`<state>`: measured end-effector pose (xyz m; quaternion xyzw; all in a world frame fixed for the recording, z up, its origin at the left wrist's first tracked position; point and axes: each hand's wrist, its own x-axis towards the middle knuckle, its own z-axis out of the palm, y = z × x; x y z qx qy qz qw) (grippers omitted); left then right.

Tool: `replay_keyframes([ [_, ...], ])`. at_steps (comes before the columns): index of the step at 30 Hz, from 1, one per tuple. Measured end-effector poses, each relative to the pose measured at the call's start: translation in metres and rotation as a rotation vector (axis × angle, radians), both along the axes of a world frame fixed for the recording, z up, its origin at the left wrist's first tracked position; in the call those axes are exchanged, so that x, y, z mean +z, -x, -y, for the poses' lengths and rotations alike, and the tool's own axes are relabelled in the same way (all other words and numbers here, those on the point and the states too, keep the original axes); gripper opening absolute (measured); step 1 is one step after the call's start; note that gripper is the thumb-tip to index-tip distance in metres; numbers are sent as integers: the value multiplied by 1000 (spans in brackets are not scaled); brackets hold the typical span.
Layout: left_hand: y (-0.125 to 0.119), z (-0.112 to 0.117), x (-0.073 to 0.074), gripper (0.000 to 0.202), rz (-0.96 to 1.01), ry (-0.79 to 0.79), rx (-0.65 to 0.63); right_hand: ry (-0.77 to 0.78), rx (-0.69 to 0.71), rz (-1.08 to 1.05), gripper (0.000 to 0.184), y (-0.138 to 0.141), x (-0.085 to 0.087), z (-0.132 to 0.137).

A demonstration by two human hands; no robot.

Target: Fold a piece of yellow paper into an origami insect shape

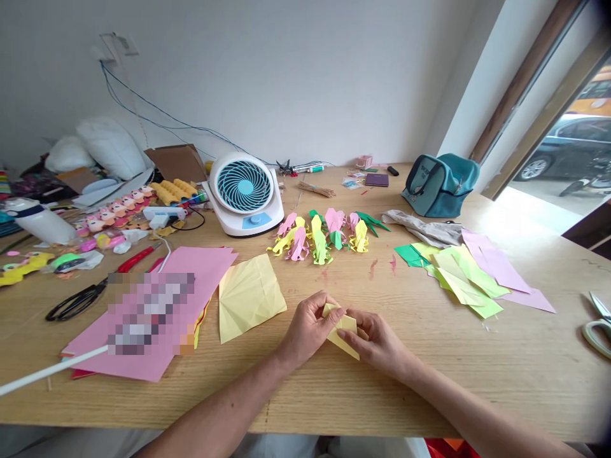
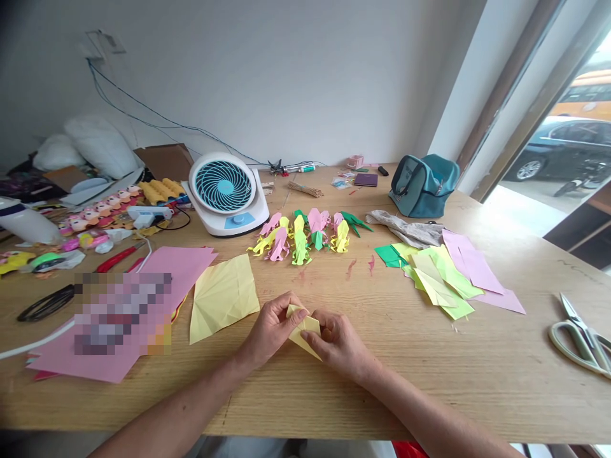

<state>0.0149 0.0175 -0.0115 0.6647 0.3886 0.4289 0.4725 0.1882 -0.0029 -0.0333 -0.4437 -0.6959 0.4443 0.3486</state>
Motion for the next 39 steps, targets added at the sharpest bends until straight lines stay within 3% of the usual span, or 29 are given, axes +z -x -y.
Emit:
replay_keyframes([
  [8,0,0,1,31,65,15,25,-27,-7,-54,36,2,0,0],
  [14,0,1,3,35,126,143,-31,55,29,-141,41,1,-3,-1],
  [17,-1,0,-1,35,128,162,-73,129,15,-237,44,1,-5,-4],
  [26,-3,-4,-17,28,49,147,37,169,-11,-333,47,1,-9,-10],
  [39,-2,-3,-6,34,131,140,-26,201,49,-412,38,-1,-9,-10],
])
